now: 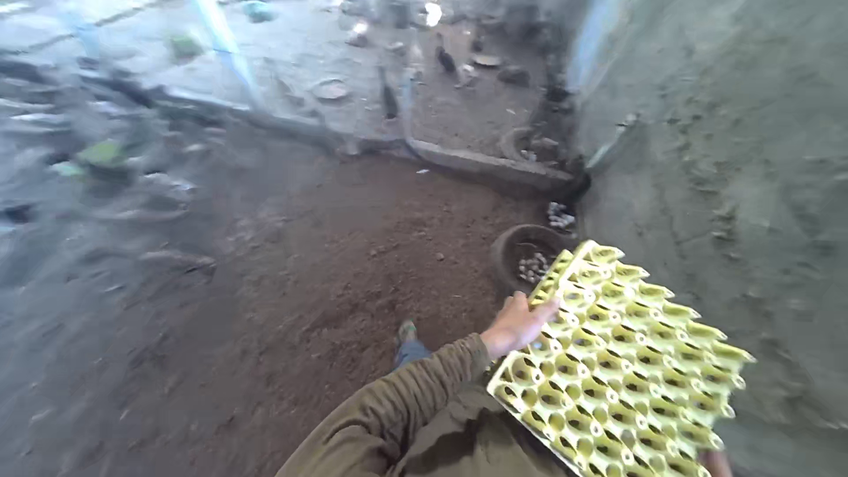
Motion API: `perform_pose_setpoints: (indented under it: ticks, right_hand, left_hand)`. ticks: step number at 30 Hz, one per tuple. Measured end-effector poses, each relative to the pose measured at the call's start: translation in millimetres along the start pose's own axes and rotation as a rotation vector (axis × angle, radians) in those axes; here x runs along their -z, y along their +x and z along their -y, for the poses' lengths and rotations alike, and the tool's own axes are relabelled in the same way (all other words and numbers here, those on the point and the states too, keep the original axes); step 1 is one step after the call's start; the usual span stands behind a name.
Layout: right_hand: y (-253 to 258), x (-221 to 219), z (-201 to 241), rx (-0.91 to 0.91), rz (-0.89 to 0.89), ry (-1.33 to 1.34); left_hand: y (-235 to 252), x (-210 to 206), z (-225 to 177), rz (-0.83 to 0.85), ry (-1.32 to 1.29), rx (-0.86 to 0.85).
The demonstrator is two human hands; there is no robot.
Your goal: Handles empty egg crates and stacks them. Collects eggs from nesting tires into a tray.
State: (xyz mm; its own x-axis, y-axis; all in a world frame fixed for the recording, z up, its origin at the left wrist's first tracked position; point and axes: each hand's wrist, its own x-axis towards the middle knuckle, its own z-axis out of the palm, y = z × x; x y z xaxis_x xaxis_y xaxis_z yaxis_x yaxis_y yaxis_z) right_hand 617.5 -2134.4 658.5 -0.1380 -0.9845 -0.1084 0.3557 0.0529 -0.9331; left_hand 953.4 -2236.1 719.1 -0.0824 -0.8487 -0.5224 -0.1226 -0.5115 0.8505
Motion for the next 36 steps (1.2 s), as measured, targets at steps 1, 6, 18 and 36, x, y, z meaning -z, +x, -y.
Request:
perform_pose_setpoints:
  ticks: [1, 6, 18, 36]
  right_hand:
    - [23, -30, -3, 0.001, -0.112, -0.003]
    - [112, -127, -37, 0.108, -0.449, 0.051]
    - [252, -236, -134, 0.311, -0.894, -0.053]
    - [615, -468, -228, 0.175, -1.92, 0.153]
  left_hand:
    - [35, 13, -13, 0.035, 0.018, -0.016]
    - [204, 64, -79, 0.324, 0.202, -0.065]
    - [500, 82, -218, 0.917, 0.533, -0.019]
    - [818, 26, -334, 1.492, 1.001, -0.024]
